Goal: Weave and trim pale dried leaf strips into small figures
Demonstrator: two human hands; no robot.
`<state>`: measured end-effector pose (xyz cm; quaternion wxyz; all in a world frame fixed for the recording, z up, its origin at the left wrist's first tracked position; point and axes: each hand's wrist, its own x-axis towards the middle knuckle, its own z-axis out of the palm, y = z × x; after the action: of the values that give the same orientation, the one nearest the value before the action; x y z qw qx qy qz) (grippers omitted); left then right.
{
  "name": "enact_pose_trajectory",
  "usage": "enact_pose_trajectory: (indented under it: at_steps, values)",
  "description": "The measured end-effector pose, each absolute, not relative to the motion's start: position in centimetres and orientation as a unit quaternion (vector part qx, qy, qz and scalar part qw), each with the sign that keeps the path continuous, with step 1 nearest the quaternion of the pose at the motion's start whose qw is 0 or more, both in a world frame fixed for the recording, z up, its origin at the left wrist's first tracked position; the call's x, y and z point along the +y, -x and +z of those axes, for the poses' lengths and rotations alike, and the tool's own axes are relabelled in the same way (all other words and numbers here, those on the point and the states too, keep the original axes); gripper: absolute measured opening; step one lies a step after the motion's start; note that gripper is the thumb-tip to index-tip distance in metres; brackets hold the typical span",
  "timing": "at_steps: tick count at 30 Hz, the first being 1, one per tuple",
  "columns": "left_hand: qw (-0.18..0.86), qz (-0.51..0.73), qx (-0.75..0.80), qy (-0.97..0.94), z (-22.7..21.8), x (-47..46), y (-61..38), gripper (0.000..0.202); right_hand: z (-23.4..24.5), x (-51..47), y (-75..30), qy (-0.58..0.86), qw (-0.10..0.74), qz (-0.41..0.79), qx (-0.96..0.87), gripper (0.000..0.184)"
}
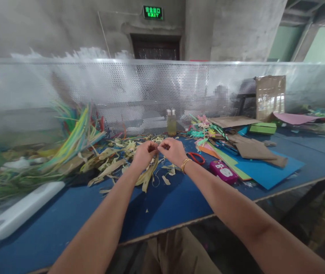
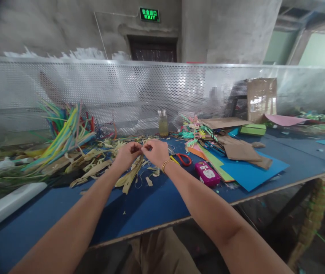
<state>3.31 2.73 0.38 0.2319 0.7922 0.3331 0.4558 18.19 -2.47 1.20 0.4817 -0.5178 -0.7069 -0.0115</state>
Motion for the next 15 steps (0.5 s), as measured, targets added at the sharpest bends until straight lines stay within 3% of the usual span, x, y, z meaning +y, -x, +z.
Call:
enact_pose_trajectory:
  at_steps: [4,7,11,15]
  values:
    - [0.172,0.445,0.348,-0.807,0.4,2.5,-3.4,0.011,1.5,-2.5,-18.3,0.499,0.486,-0.027,-0.717,0.015]
    - [0.203,0.442,0.336,-0.807,0.2,2.8,-3.2,0.016,1.6,-2.4,-18.6,0.494,0.491,-0.031,-0.717,0.016]
    - [0.246,0.433,0.313,-0.809,-0.2,3.4,-3.1,0.016,1.5,-2.4,-18.9,0.487,0.458,-0.045,-0.743,0.043]
    - [0.248,0.431,0.306,-0.812,-0.3,3.5,-3.0,0.014,1.6,-2.5,-18.9,0.505,0.435,-0.052,-0.744,0.039]
